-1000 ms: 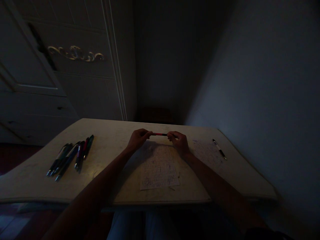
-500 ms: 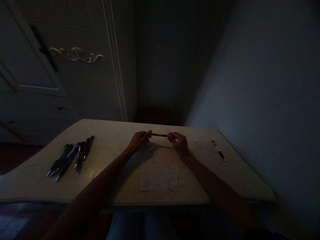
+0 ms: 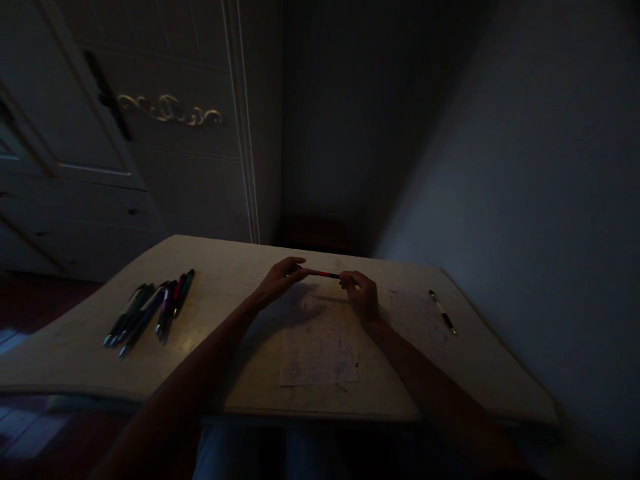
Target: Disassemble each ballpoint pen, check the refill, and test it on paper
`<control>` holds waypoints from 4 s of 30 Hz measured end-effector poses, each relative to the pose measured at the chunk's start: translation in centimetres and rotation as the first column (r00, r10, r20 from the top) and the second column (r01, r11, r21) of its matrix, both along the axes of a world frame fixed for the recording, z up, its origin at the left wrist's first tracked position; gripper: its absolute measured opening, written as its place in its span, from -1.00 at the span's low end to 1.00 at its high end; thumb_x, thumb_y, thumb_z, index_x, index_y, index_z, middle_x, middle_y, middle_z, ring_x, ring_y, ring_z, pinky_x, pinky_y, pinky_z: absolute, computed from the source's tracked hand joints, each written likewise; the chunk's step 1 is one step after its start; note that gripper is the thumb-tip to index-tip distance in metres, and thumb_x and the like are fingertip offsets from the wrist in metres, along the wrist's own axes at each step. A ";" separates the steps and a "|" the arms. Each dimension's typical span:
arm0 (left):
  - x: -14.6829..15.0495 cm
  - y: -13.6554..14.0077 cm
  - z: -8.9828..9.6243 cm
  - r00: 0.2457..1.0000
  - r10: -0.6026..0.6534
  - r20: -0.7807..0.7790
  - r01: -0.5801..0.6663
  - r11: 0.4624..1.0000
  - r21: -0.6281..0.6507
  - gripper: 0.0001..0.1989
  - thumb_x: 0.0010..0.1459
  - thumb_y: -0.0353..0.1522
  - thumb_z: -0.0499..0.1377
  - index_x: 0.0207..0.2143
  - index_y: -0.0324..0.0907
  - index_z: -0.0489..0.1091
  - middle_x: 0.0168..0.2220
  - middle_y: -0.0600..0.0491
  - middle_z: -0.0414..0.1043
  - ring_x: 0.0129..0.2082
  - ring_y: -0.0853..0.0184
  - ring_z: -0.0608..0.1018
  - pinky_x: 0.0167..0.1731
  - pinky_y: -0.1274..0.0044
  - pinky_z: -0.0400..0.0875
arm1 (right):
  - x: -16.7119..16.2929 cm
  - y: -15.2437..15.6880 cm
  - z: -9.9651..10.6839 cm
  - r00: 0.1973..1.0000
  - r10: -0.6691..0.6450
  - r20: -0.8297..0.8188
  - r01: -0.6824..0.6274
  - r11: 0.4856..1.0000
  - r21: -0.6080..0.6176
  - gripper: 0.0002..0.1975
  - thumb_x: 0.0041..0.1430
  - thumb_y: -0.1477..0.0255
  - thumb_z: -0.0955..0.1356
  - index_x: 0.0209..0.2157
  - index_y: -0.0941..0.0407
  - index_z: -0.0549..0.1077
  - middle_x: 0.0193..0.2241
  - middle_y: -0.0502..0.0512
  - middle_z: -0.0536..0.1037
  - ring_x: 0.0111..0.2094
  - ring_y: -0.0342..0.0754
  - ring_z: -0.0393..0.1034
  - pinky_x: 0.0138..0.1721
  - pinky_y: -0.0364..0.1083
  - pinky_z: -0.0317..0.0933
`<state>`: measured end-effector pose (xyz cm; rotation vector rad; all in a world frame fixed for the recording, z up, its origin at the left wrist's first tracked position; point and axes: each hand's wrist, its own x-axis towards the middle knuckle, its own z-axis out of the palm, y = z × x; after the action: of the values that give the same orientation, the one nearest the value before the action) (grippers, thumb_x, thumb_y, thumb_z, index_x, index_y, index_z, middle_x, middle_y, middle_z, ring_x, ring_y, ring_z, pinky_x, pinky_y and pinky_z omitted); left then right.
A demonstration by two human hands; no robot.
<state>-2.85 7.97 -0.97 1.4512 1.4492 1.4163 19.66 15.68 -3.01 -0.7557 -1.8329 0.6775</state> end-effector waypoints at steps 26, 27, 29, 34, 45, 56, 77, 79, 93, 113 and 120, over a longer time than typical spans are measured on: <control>1.0 0.3 -0.2 0.996 0.037 -0.086 -0.036 0.999 0.015 -0.58 0.03 0.00 0.25 -0.45 -0.21 0.48 -0.52 -0.01 0.53 -0.57 0.36 0.48 -0.53 0.55 0.38 | 0.1 0.4 0.1 0.977 0.057 0.205 -0.075 0.994 0.082 -0.89 0.14 0.31 0.45 -0.33 0.02 0.65 -0.39 0.11 0.64 -0.34 0.03 0.50 -0.18 -0.01 0.30; 1.0 0.3 -0.2 0.996 0.030 -0.089 -0.027 0.999 0.037 -0.59 0.02 -0.01 0.26 -0.43 -0.21 0.49 -0.52 -0.01 0.53 -0.56 0.35 0.49 -0.51 0.53 0.39 | 0.1 0.3 0.1 0.978 0.043 0.204 -0.062 0.994 0.086 -0.90 0.13 0.33 0.46 -0.34 0.03 0.65 -0.40 0.11 0.64 -0.35 0.03 0.50 -0.19 -0.01 0.29; 1.1 0.3 -0.2 0.994 0.035 -0.106 -0.027 0.996 0.083 -0.61 0.01 -0.03 0.28 -0.40 -0.20 0.50 -0.49 -0.01 0.55 -0.51 0.32 0.52 -0.45 0.50 0.43 | 0.0 0.1 0.2 0.979 0.027 0.201 -0.045 0.995 0.084 -0.91 0.11 0.36 0.46 -0.37 0.04 0.65 -0.44 0.10 0.63 -0.39 0.02 0.49 -0.23 -0.03 0.29; 1.4 0.1 -0.3 0.970 0.121 -0.212 -0.067 0.967 0.244 -0.75 0.07 -0.14 0.28 -0.36 -0.15 0.54 -0.34 -0.04 0.59 -0.34 0.24 0.59 -0.26 0.43 0.48 | -0.3 -0.1 -0.1 0.984 0.078 0.158 -0.069 0.996 -0.058 -0.82 0.11 0.32 0.40 -0.42 0.08 0.65 -0.53 0.06 0.59 -0.50 -0.05 0.43 -0.40 -0.10 0.26; 0.4 0.4 -0.5 0.939 0.210 -0.271 -0.082 0.906 0.416 -0.86 0.16 -0.31 0.20 -0.35 -0.15 0.54 -0.32 -0.01 0.61 -0.30 0.27 0.60 -0.20 0.45 0.49 | -0.2 1.5 0.0 0.961 0.274 0.044 -0.247 0.917 -0.314 -0.57 0.06 0.05 0.42 -0.22 0.11 0.64 -0.27 0.17 0.66 -0.19 0.08 0.55 -0.09 0.04 0.37; -1.3 0.8 -0.6 0.949 0.258 -0.178 -0.199 0.934 0.296 -0.87 0.05 -0.31 0.24 -0.36 -0.17 0.51 -0.36 0.03 0.59 -0.33 0.28 0.59 -0.23 0.47 0.50 | 2.8 5.5 -1.1 0.977 -0.003 0.211 0.027 0.994 -0.108 -0.60 0.09 0.16 0.43 -0.12 0.11 0.60 -0.17 0.20 0.59 -0.24 0.00 0.48 -0.13 0.01 0.35; -2.2 1.0 -0.8 0.953 0.258 -0.159 -0.234 0.960 0.154 -0.86 -0.02 -0.29 0.27 -0.40 -0.16 0.51 -0.37 0.01 0.60 -0.34 0.25 0.60 -0.24 0.44 0.51 | 0.1 3.3 -1.0 0.988 0.135 -0.078 -0.153 0.928 -0.340 -0.74 -0.04 0.26 0.47 -0.30 0.10 0.59 -0.33 0.09 0.64 -0.28 -0.02 0.51 -0.16 -0.03 0.36; -2.1 1.0 -0.8 0.952 0.258 -0.167 -0.235 0.961 0.146 -0.85 -0.03 -0.29 0.28 -0.40 -0.17 0.51 -0.38 0.01 0.59 -0.35 0.25 0.60 -0.25 0.44 0.51 | 0.1 3.3 -1.0 0.987 0.139 -0.086 -0.160 0.928 -0.335 -0.74 -0.06 0.25 0.47 -0.31 0.09 0.60 -0.31 0.10 0.65 -0.25 0.00 0.52 -0.11 0.00 0.35; -1.9 0.9 -1.0 0.964 0.227 -0.136 -0.208 0.968 0.143 -0.81 -0.03 -0.24 0.29 -0.39 -0.17 0.50 -0.38 0.01 0.60 -0.33 0.24 0.61 -0.25 0.44 0.51 | 0.0 3.0 -1.0 0.992 0.112 -0.058 -0.124 0.945 -0.303 -0.76 -0.01 0.28 0.46 -0.31 0.11 0.61 -0.30 0.12 0.64 -0.25 0.01 0.51 -0.14 -0.01 0.36; -1.6 0.9 -0.9 0.984 0.161 -0.077 -0.151 0.982 0.116 -0.79 -0.04 -0.26 0.32 -0.36 -0.19 0.52 -0.30 -0.04 0.62 -0.28 0.21 0.63 -0.17 0.38 0.51 | -0.3 2.4 -1.0 0.987 0.155 -0.038 -0.159 0.926 -0.343 -0.76 0.01 0.28 0.41 -0.31 0.13 0.58 -0.42 0.07 0.59 -0.35 -0.05 0.46 -0.24 -0.07 0.33; -1.2 1.4 -1.6 0.996 0.010 0.092 -0.021 0.993 0.113 -0.44 -0.17 -0.18 0.42 -0.12 -0.22 0.41 -0.01 -0.21 0.52 -0.14 0.14 0.61 -0.15 0.30 0.54 | -0.7 2.2 -1.2 0.992 0.123 -0.036 -0.128 0.926 -0.356 -0.76 0.02 0.25 0.37 -0.33 0.12 0.52 -0.47 0.03 0.52 -0.41 -0.08 0.40 -0.34 -0.11 0.28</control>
<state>-4.06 9.32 -2.53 1.4272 1.3451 1.5765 18.99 17.88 -4.22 -0.8694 -1.7778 1.1189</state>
